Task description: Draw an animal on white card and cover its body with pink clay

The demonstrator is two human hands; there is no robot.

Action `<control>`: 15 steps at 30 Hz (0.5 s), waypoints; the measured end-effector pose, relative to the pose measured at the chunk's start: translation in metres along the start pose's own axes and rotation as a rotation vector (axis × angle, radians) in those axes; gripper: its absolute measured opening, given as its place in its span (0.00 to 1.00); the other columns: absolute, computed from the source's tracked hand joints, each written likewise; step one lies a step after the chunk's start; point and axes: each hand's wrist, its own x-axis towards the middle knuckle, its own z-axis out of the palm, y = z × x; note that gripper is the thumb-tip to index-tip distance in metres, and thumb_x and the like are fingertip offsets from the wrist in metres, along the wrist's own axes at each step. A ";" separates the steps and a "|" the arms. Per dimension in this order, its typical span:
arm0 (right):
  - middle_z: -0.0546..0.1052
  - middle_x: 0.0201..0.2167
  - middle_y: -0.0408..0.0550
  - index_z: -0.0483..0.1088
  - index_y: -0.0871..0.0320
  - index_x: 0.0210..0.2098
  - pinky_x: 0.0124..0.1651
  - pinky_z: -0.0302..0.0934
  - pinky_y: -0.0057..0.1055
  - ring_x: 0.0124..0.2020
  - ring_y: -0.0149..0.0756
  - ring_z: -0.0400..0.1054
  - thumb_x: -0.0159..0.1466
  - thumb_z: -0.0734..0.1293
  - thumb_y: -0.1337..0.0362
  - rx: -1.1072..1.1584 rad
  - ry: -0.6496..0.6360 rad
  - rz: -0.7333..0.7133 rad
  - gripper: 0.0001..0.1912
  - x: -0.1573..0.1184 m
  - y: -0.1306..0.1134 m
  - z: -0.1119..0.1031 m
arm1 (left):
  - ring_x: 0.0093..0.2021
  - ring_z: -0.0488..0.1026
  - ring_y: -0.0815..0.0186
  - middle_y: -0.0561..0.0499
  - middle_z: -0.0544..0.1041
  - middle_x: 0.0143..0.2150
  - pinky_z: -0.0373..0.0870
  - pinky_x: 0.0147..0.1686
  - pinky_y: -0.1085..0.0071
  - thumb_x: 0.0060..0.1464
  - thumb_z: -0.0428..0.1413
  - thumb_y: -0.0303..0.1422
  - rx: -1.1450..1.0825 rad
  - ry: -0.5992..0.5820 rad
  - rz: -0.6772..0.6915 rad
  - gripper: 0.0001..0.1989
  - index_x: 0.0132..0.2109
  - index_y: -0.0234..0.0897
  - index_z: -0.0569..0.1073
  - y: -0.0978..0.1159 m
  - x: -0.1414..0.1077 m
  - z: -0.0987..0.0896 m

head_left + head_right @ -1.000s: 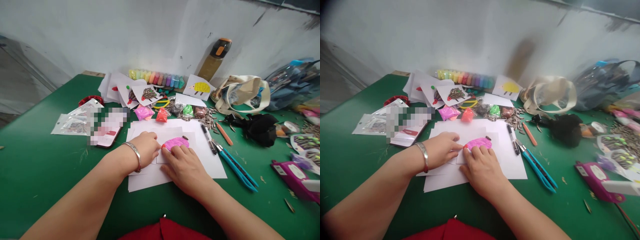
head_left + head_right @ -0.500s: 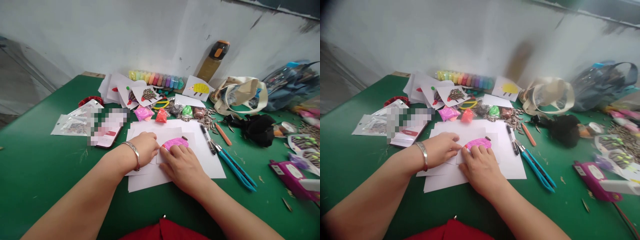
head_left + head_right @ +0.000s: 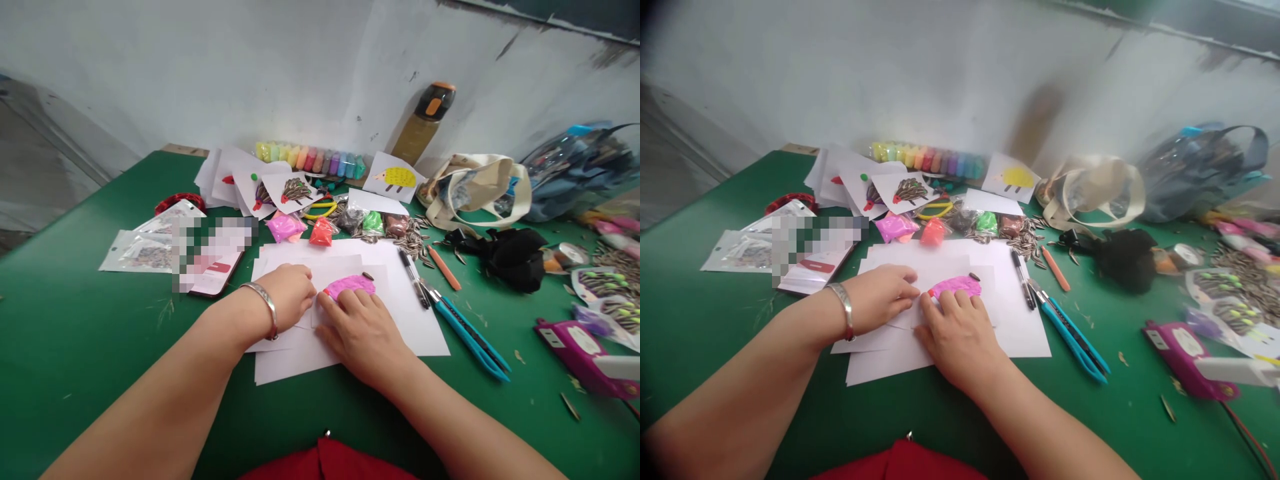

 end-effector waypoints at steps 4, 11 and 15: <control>0.71 0.39 0.53 0.61 0.56 0.60 0.38 0.53 0.40 0.38 0.44 0.61 0.68 0.58 0.60 -0.007 -0.005 -0.037 0.22 -0.005 -0.002 -0.001 | 0.39 0.70 0.61 0.46 0.73 0.42 0.65 0.39 0.67 0.58 0.51 0.30 -0.007 0.023 0.016 0.12 0.31 0.36 0.78 -0.002 0.000 0.002; 0.71 0.42 0.55 0.61 0.61 0.60 0.41 0.55 0.40 0.41 0.45 0.61 0.68 0.59 0.57 0.048 0.013 -0.005 0.24 -0.011 0.000 0.000 | 0.44 0.70 0.59 0.45 0.71 0.44 0.65 0.45 0.66 0.57 0.51 0.30 0.017 0.009 0.039 0.09 0.38 0.38 0.77 -0.002 0.000 0.003; 0.71 0.40 0.54 0.65 0.61 0.55 0.39 0.55 0.41 0.39 0.44 0.61 0.67 0.60 0.57 0.040 0.017 0.008 0.21 -0.008 -0.001 0.002 | 0.43 0.69 0.59 0.46 0.71 0.43 0.65 0.42 0.67 0.58 0.51 0.30 0.020 0.018 0.031 0.11 0.34 0.38 0.78 0.002 -0.002 0.004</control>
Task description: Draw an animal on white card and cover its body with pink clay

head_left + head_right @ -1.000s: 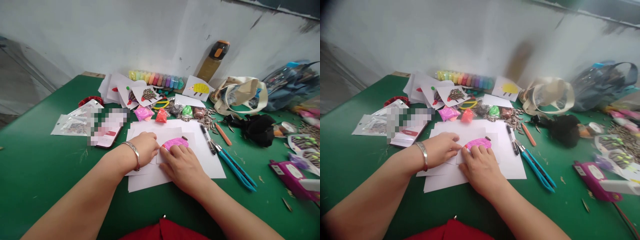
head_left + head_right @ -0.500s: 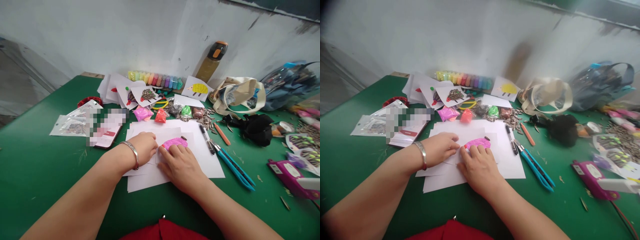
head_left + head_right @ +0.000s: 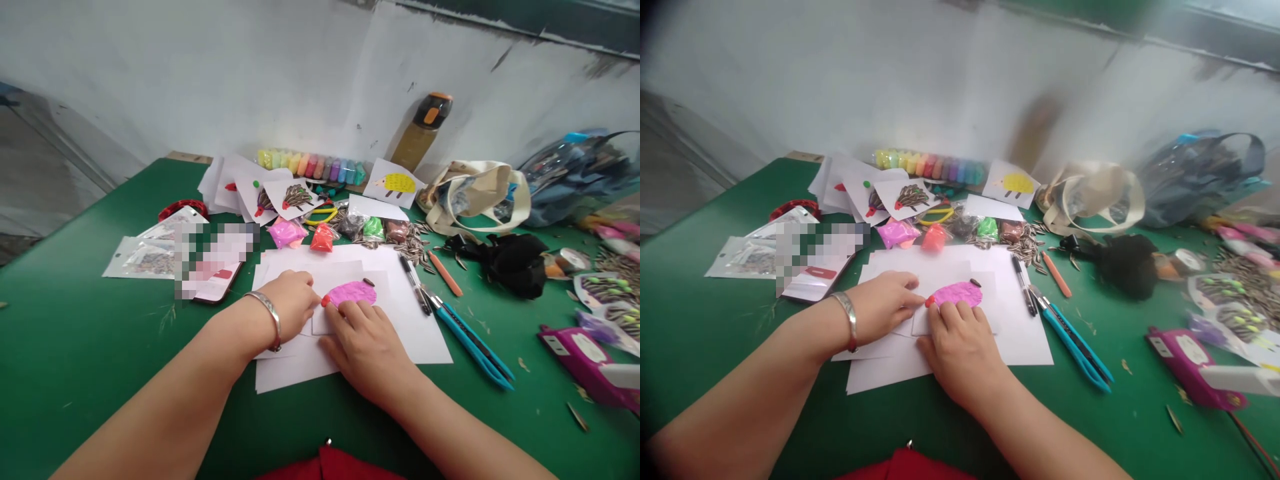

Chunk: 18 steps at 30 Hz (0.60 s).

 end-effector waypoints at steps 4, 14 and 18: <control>0.70 0.40 0.53 0.64 0.60 0.56 0.40 0.56 0.41 0.38 0.44 0.61 0.67 0.60 0.56 0.010 0.014 0.001 0.21 0.000 0.000 0.002 | 0.41 0.68 0.58 0.44 0.70 0.41 0.66 0.41 0.65 0.59 0.50 0.32 0.036 -0.002 0.003 0.12 0.35 0.39 0.78 0.004 -0.001 0.001; 0.70 0.41 0.52 0.64 0.61 0.56 0.41 0.58 0.41 0.39 0.44 0.62 0.67 0.61 0.56 0.061 -0.010 0.025 0.22 0.002 0.002 0.001 | 0.42 0.68 0.58 0.45 0.70 0.41 0.66 0.43 0.64 0.60 0.49 0.31 0.045 0.006 -0.004 0.12 0.35 0.38 0.77 0.003 0.001 0.000; 0.70 0.41 0.53 0.64 0.61 0.56 0.41 0.58 0.41 0.40 0.44 0.62 0.67 0.60 0.57 0.075 -0.012 0.025 0.21 0.000 0.003 0.001 | 0.42 0.68 0.59 0.46 0.70 0.41 0.66 0.42 0.65 0.60 0.49 0.31 0.033 0.015 0.006 0.12 0.35 0.39 0.77 0.001 0.000 0.002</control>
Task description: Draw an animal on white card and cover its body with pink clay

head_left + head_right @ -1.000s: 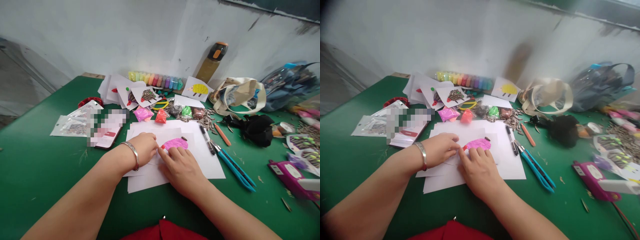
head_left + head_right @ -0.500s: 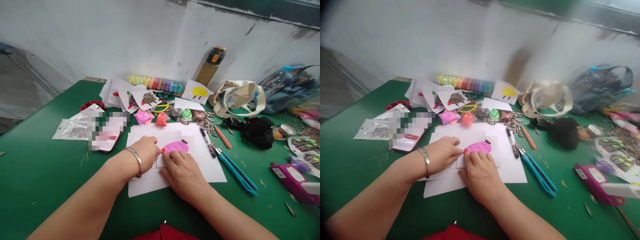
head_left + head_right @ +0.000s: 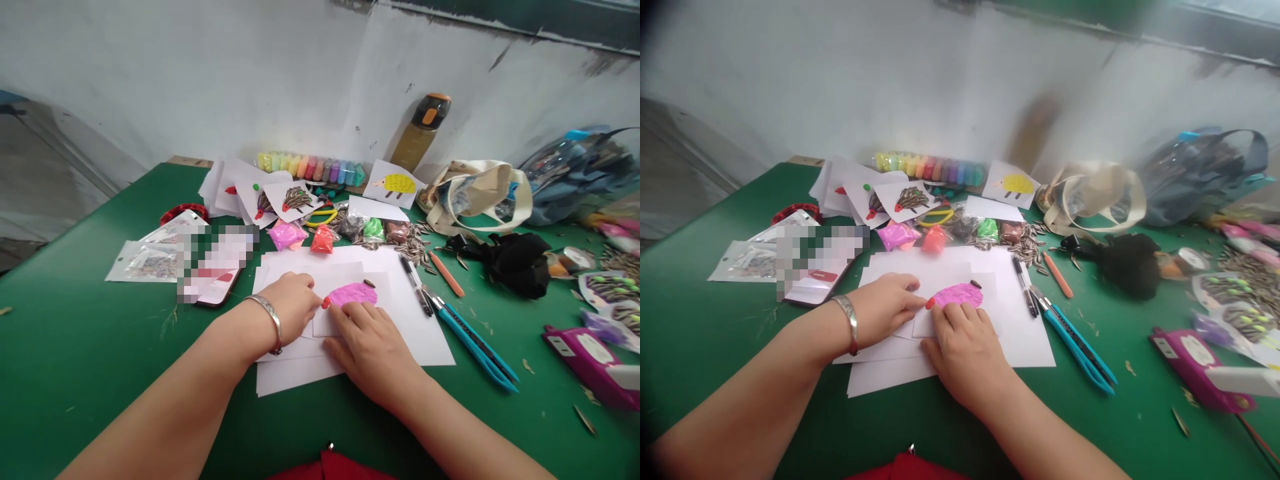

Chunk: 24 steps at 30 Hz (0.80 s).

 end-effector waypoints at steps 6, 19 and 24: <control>0.71 0.40 0.53 0.67 0.61 0.53 0.42 0.60 0.42 0.39 0.44 0.62 0.67 0.60 0.57 0.008 0.010 -0.002 0.19 0.001 -0.001 0.000 | 0.43 0.69 0.58 0.45 0.71 0.43 0.66 0.43 0.65 0.60 0.50 0.31 0.011 -0.005 0.000 0.12 0.36 0.39 0.78 0.001 0.000 -0.002; 0.73 0.47 0.52 0.74 0.53 0.46 0.47 0.60 0.40 0.45 0.43 0.64 0.61 0.58 0.78 0.137 0.029 -0.070 0.21 0.029 0.027 -0.017 | 0.45 0.72 0.59 0.46 0.73 0.45 0.67 0.45 0.66 0.58 0.50 0.30 -0.010 0.004 -0.015 0.12 0.42 0.39 0.78 -0.012 0.010 -0.002; 0.70 0.54 0.51 0.74 0.51 0.47 0.51 0.57 0.44 0.51 0.46 0.61 0.61 0.60 0.76 0.108 -0.027 -0.130 0.21 0.044 0.026 -0.010 | 0.46 0.71 0.57 0.46 0.73 0.46 0.67 0.48 0.64 0.55 0.52 0.31 -0.040 0.012 -0.031 0.12 0.44 0.40 0.78 -0.012 0.011 0.001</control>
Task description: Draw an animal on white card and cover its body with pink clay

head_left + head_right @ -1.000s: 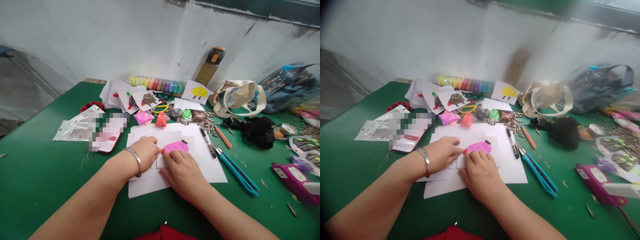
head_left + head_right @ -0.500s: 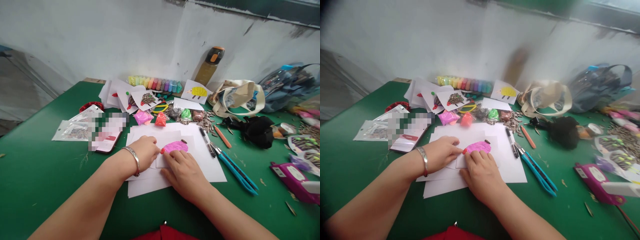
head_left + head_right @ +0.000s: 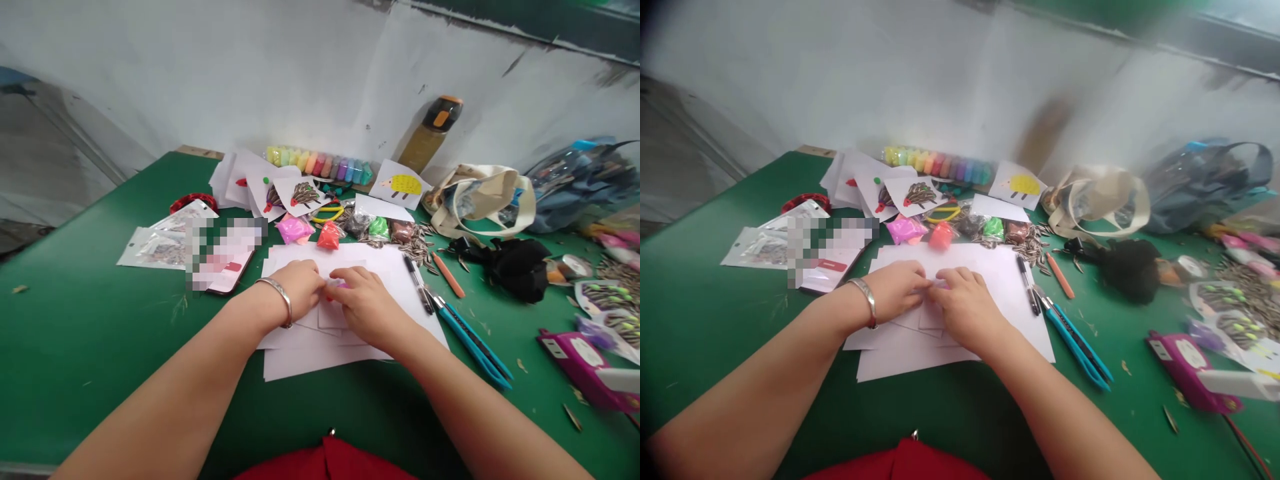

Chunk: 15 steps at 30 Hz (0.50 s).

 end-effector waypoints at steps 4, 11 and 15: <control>0.72 0.52 0.49 0.75 0.50 0.46 0.52 0.57 0.44 0.50 0.44 0.62 0.61 0.61 0.75 0.079 0.001 -0.005 0.19 -0.001 0.000 0.011 | 0.44 0.71 0.57 0.45 0.72 0.44 0.67 0.46 0.64 0.54 0.53 0.33 0.015 0.010 -0.010 0.10 0.40 0.39 0.78 0.000 0.001 0.002; 0.72 0.53 0.52 0.75 0.54 0.46 0.56 0.58 0.42 0.53 0.43 0.63 0.63 0.60 0.72 0.235 0.236 0.006 0.17 -0.007 0.018 -0.001 | 0.45 0.71 0.57 0.45 0.72 0.44 0.66 0.46 0.63 0.55 0.53 0.34 0.024 0.007 0.000 0.10 0.40 0.38 0.78 0.001 0.001 0.001; 0.77 0.41 0.50 0.75 0.57 0.44 0.47 0.62 0.37 0.43 0.40 0.69 0.63 0.61 0.68 0.189 0.378 0.342 0.13 -0.017 0.045 -0.014 | 0.44 0.71 0.57 0.45 0.73 0.41 0.66 0.44 0.64 0.58 0.51 0.35 0.028 0.017 0.019 0.12 0.35 0.36 0.77 0.001 0.002 -0.002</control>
